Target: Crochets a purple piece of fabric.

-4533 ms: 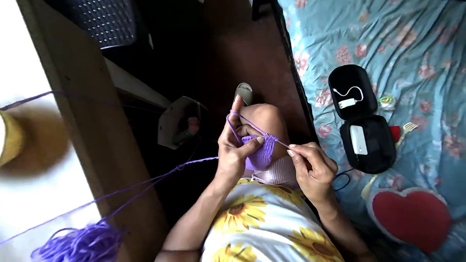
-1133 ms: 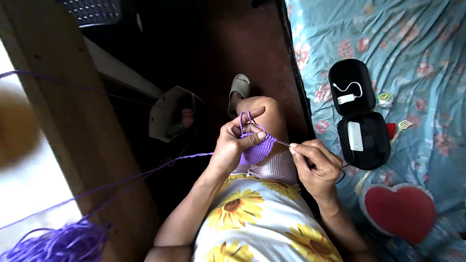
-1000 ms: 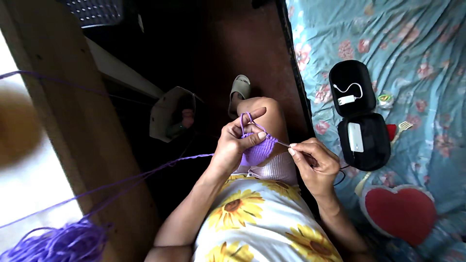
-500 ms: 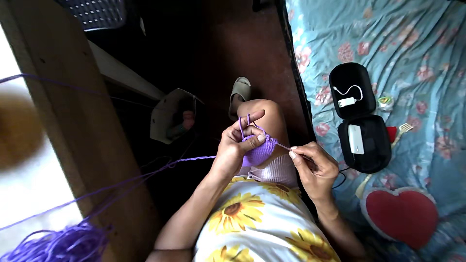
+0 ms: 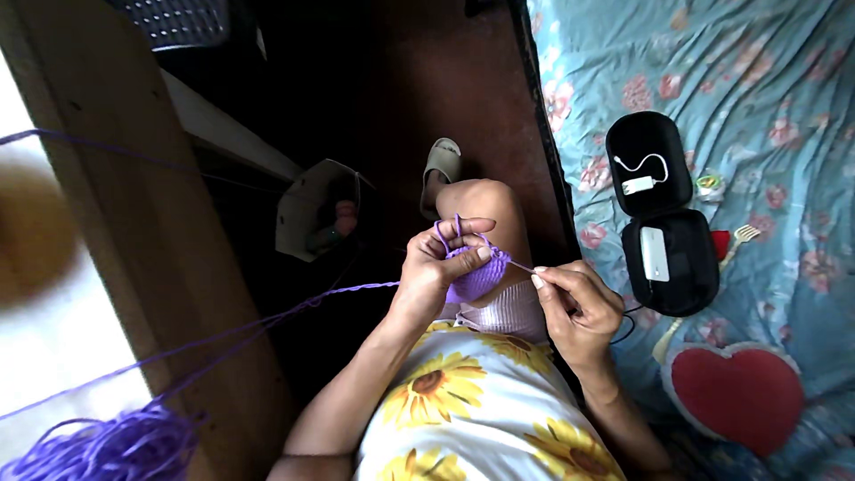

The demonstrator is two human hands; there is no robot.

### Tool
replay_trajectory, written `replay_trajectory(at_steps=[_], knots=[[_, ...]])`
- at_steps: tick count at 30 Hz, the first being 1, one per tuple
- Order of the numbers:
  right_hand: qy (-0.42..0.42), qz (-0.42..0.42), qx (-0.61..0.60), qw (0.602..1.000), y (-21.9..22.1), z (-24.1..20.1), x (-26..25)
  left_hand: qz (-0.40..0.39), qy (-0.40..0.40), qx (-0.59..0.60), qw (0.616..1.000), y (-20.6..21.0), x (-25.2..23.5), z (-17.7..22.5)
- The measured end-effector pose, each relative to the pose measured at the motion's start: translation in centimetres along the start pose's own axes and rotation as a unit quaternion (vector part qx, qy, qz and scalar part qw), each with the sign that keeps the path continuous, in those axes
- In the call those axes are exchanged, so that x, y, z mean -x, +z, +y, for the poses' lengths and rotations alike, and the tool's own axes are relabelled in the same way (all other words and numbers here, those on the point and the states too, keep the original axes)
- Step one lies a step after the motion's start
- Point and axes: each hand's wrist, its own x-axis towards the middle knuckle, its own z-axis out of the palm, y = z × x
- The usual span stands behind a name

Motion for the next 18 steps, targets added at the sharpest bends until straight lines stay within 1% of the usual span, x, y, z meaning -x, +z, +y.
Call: replay_trajectory(at_steps=[3, 5, 11, 18], knots=[[0.005, -0.006, -0.011, 1.0, -0.07, 0.06, 0.07, 0.002, -0.015, 0.011, 1.0, 0.1, -0.06, 0.11], [0.017, -0.004, -0.026, 1.0, -0.05, 0.16, 0.06, -0.002, -0.034, 0.039, 0.999, 0.14, -0.14, 0.16], [0.077, -0.025, -0.066, 0.995, -0.16, -0.08, -0.06, 0.008, -0.08, 0.096, 0.992, 0.26, -0.28, 0.28], [0.084, -0.028, -0.077, 0.993, -0.01, 0.0, -0.21, 0.026, -0.075, 0.082, 0.994, 0.47, -0.19, 0.5]])
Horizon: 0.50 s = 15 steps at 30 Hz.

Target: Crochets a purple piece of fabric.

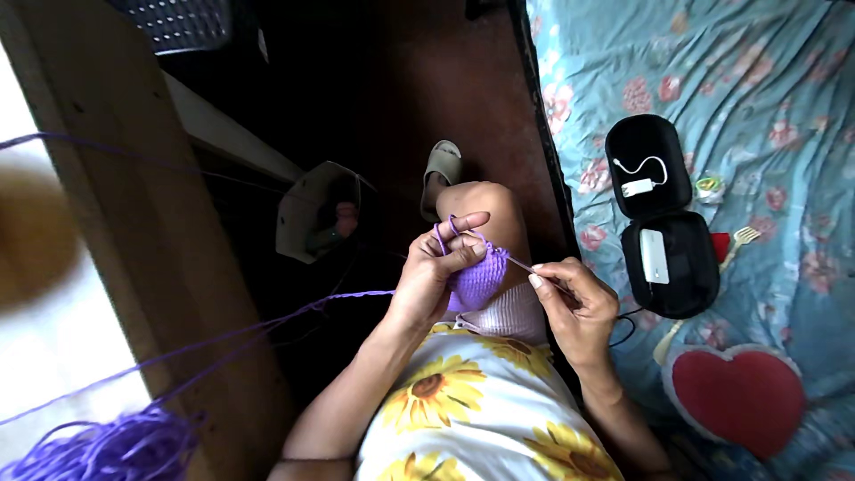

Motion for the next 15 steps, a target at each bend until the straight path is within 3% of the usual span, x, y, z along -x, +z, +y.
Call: replay_trajectory(at_steps=[8, 15], knots=[[-0.037, -0.001, 0.006, 0.999, -0.16, 0.5, 0.13, 0.008, 0.034, -0.032, 0.999, 0.21, 0.32, -0.02], [-0.075, 0.014, 0.063, 0.995, 0.18, 0.36, 0.01, 0.031, 0.158, -0.132, 0.978, 0.42, 0.53, -0.69]])
